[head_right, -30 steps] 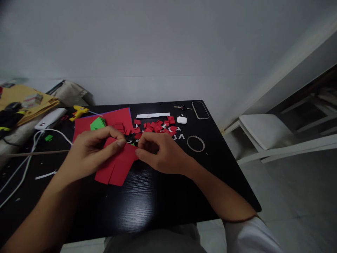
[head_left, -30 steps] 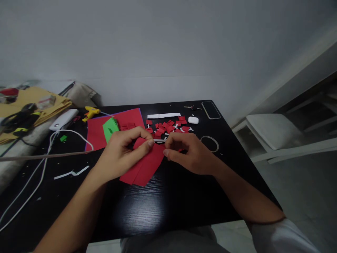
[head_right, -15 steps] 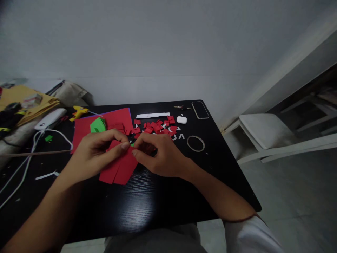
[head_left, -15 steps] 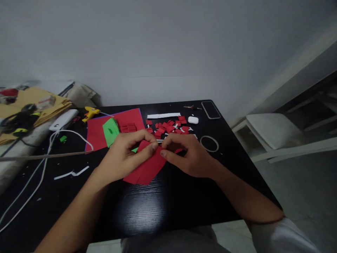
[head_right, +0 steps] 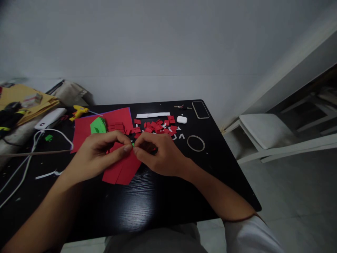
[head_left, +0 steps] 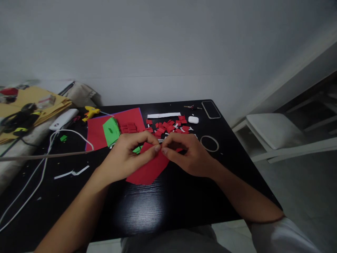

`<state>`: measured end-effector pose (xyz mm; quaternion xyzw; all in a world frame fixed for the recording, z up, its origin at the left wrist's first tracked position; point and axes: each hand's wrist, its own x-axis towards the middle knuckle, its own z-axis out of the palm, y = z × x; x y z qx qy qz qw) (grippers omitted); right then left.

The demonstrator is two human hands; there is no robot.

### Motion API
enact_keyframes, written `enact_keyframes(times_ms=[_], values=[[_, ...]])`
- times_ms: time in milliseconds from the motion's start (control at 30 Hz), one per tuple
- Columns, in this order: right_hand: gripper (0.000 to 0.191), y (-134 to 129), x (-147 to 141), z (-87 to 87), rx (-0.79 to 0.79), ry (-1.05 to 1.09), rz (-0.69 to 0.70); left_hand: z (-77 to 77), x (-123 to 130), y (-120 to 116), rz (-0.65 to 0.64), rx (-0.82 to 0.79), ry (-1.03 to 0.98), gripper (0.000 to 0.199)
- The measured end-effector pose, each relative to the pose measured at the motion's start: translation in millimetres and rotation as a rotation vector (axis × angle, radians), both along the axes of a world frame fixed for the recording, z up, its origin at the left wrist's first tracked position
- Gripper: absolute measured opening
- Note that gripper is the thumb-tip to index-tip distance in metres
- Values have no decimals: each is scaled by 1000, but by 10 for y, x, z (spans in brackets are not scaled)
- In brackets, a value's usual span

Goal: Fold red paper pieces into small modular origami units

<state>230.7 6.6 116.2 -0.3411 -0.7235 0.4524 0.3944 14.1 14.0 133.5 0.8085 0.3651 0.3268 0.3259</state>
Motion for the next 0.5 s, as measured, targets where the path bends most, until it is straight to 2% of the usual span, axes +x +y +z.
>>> enact_keyframes(times_ms=[100,300,500], values=[[9,8,0,7,8,-6,3,-16,8,-6,-1,8,8,11],[10,41,68,36,21,-51,-42,-46,-21,35,111,17,-70,13],[12,102,152,18,10,37,-135,-23,-95,81,346,89,-169,15]])
